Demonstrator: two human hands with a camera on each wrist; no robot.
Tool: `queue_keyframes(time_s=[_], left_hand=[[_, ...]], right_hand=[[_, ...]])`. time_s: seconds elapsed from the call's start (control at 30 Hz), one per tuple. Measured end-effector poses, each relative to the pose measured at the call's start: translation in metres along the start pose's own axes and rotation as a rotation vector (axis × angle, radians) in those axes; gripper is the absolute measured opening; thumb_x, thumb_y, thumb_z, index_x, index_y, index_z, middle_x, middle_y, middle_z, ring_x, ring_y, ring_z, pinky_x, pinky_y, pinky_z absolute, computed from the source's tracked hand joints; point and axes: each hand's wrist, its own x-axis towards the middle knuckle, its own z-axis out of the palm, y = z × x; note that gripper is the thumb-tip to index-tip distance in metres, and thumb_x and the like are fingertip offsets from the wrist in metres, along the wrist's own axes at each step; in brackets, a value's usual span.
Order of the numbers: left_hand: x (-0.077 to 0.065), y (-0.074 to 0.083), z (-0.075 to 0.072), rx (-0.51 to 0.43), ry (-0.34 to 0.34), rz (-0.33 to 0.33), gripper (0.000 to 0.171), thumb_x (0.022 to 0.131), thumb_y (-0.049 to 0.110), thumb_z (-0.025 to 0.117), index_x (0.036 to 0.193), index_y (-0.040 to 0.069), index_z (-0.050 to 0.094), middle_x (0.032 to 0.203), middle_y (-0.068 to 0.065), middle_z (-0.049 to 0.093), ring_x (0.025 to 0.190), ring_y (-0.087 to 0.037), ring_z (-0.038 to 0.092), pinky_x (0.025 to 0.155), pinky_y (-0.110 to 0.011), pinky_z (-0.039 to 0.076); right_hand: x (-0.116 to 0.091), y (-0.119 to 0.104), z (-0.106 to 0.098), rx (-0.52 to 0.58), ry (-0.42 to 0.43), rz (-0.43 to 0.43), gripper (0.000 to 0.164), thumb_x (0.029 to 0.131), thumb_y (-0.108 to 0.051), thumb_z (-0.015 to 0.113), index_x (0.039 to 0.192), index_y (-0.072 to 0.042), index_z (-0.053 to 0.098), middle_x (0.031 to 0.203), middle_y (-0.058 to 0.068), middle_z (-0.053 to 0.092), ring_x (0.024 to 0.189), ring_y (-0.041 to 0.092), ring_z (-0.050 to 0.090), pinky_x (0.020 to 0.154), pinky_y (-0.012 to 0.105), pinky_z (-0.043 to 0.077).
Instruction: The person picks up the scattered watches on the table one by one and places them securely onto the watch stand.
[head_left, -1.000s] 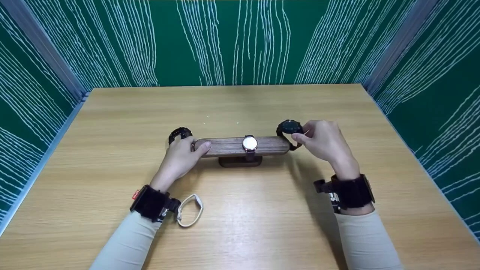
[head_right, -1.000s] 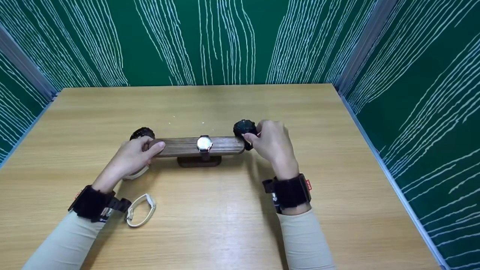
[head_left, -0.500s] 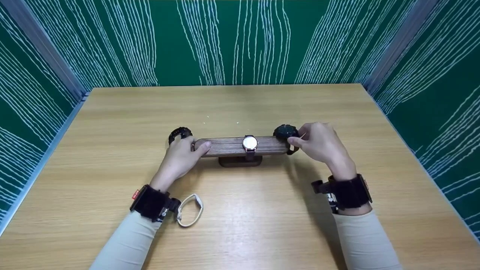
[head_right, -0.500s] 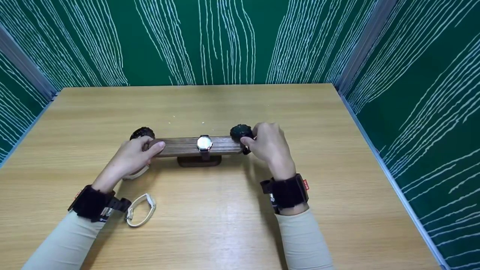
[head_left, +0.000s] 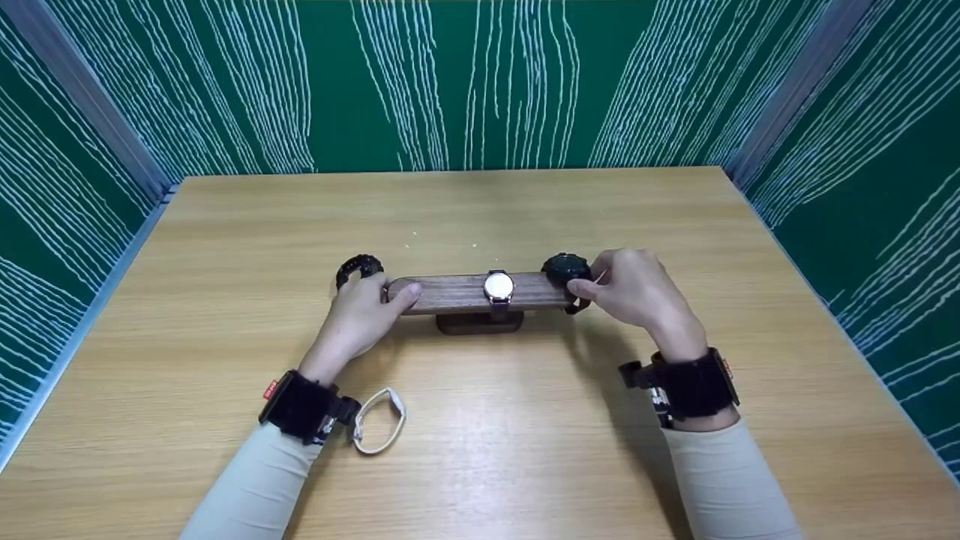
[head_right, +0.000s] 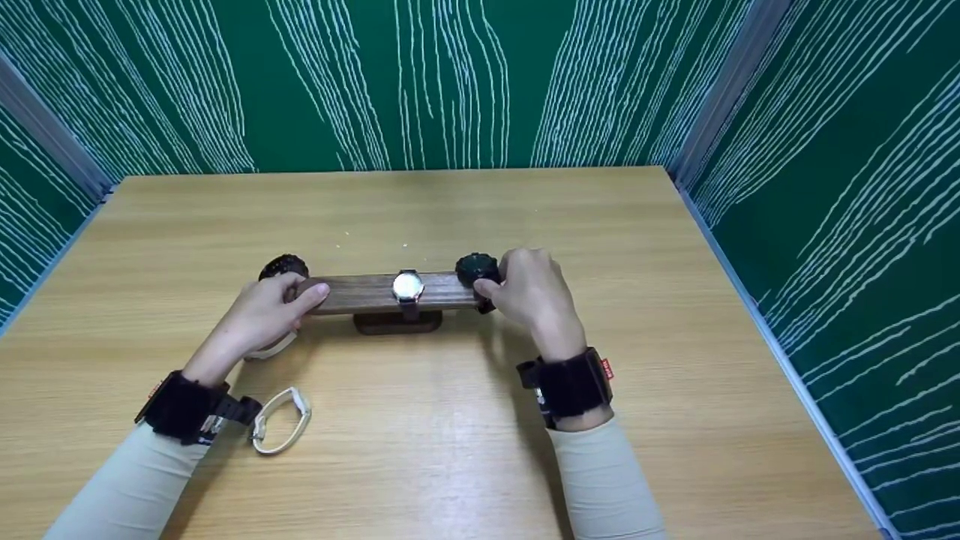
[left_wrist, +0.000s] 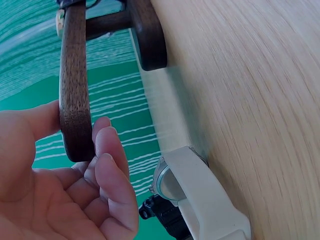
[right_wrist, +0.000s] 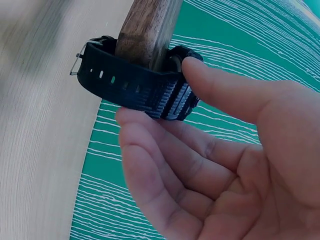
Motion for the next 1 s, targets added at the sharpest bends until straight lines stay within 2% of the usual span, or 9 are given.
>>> queue_keyframes(time_s=[0.13, 0.27, 0.47, 0.7, 1.0], left_hand=[[0.0, 0.0, 0.0, -0.004, -0.001, 0.001, 0.068, 0.106, 0.056, 0.058, 0.133, -0.006, 0.062, 0.149, -0.032, 0.056, 0.155, -0.055, 0.023, 0.126, -0.068, 0.018], [-0.001, 0.0, 0.0, -0.002, -0.009, -0.008, 0.07, 0.106, 0.056, 0.057, 0.137, -0.007, 0.06, 0.152, -0.032, 0.053, 0.156, -0.055, 0.02, 0.126, -0.068, 0.016], [-0.001, 0.001, -0.001, 0.001, -0.02, -0.018, 0.078, 0.106, 0.057, 0.057, 0.147, -0.009, 0.052, 0.156, -0.033, 0.046, 0.158, -0.053, 0.017, 0.127, -0.067, 0.014], [-0.001, 0.001, -0.001, -0.009, -0.01, -0.01, 0.074, 0.105, 0.056, 0.058, 0.143, -0.008, 0.057, 0.154, -0.033, 0.049, 0.156, -0.053, 0.024, 0.128, -0.064, 0.019], [-0.001, 0.001, -0.001, -0.009, -0.026, -0.026, 0.08, 0.106, 0.058, 0.056, 0.15, -0.009, 0.05, 0.158, -0.033, 0.045, 0.157, -0.053, 0.019, 0.128, -0.064, 0.015]], right_hand=[[0.001, -0.001, 0.003, -0.024, 0.001, -0.015, 0.037, 0.096, -0.038, 0.079, 0.097, -0.001, 0.075, 0.089, 0.011, 0.073, 0.08, 0.027, 0.063, 0.069, 0.037, 0.048], [0.002, -0.002, 0.006, -0.033, 0.002, -0.02, 0.036, 0.095, -0.037, 0.081, 0.09, -0.003, 0.074, 0.082, 0.008, 0.07, 0.073, 0.024, 0.061, 0.063, 0.034, 0.046], [0.001, -0.003, 0.007, -0.037, 0.01, -0.018, 0.036, 0.094, -0.037, 0.082, 0.088, -0.003, 0.074, 0.081, 0.009, 0.07, 0.071, 0.024, 0.061, 0.061, 0.034, 0.046], [0.0, -0.004, 0.01, -0.052, 0.026, -0.027, 0.036, 0.091, -0.036, 0.085, 0.081, -0.004, 0.073, 0.078, 0.007, 0.068, 0.068, 0.022, 0.058, 0.06, 0.033, 0.044], [0.0, -0.007, 0.012, -0.045, 0.019, -0.012, 0.037, 0.089, -0.037, 0.086, 0.076, -0.005, 0.071, 0.075, 0.007, 0.068, 0.064, 0.021, 0.056, 0.059, 0.033, 0.045]])
